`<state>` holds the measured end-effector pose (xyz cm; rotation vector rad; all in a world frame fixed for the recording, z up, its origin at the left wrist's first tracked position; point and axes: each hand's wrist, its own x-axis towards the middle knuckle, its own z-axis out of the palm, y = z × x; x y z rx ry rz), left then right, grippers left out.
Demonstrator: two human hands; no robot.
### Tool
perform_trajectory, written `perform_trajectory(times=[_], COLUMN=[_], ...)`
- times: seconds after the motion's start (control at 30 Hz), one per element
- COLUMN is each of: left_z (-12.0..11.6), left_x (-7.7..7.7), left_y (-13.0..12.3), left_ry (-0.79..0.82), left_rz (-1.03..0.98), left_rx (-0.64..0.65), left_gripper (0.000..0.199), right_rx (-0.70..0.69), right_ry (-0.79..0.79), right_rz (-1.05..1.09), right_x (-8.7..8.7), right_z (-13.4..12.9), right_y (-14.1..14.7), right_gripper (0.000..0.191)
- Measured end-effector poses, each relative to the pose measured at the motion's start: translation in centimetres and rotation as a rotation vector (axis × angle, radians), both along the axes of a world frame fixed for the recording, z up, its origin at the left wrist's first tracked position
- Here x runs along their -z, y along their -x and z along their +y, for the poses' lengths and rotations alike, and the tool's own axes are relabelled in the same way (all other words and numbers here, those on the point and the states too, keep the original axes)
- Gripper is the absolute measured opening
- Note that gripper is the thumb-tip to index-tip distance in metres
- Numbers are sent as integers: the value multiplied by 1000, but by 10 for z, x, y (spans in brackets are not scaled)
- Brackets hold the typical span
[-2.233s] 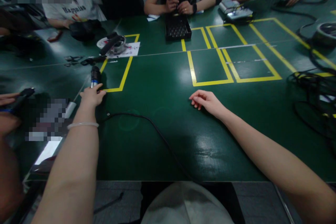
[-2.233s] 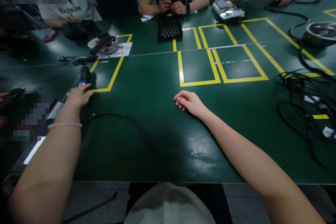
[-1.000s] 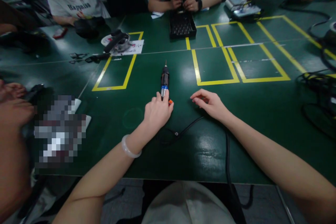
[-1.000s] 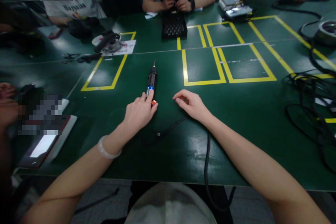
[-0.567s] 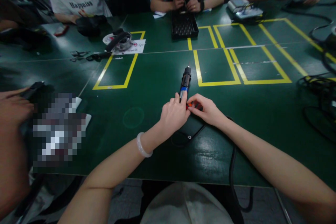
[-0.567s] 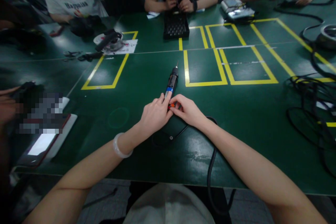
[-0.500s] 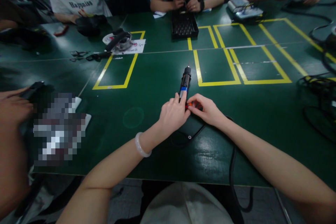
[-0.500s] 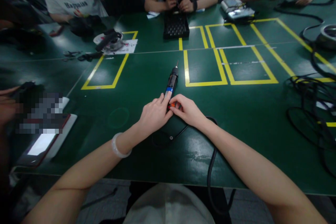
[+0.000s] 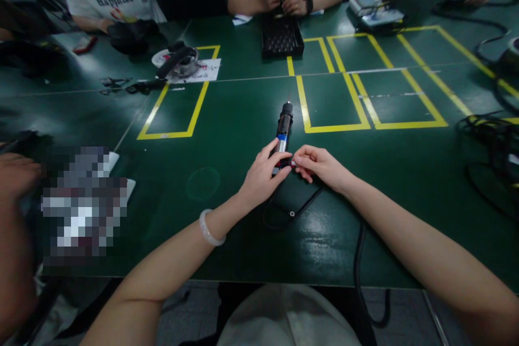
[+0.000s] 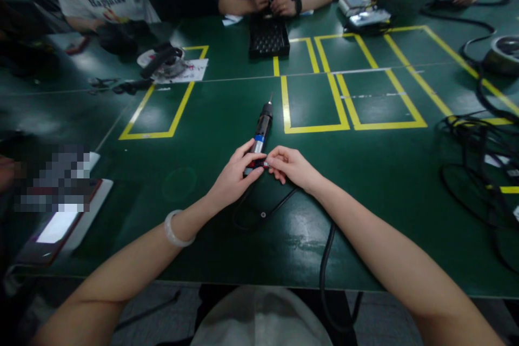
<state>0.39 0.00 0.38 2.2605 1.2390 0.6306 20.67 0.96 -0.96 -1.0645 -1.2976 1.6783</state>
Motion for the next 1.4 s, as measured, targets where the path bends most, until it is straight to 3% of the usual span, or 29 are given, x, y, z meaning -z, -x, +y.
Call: perform_trajectory(times=[0.2, 0.6, 1.07, 1.13, 1.3, 1.4], left_z=[2, 1, 0, 0, 2, 2], left_x=[-3, -2, 0, 2, 8, 10], left_y=[3, 2, 1, 0, 0, 0], left_ry=[22, 18, -12, -14, -11, 24], left_rz=[-112, -145, -137, -137, -96, -55], left_rx=[5, 9, 10, 10, -6, -26], left_gripper=[22, 18, 17, 24, 65, 72], right_rx=[-7, 10, -19, -22, -55, -62], right_ry=[44, 116, 61, 38, -12, -62], right_rz=[77, 128, 76, 80, 76, 16], right_x=[0, -2, -2, -1, 1, 0], right_z=[1, 0, -1, 0, 0, 0], right_y=[-2, -5, -3, -3, -5, -5], right_gripper=[34, 33, 33, 32, 31, 29])
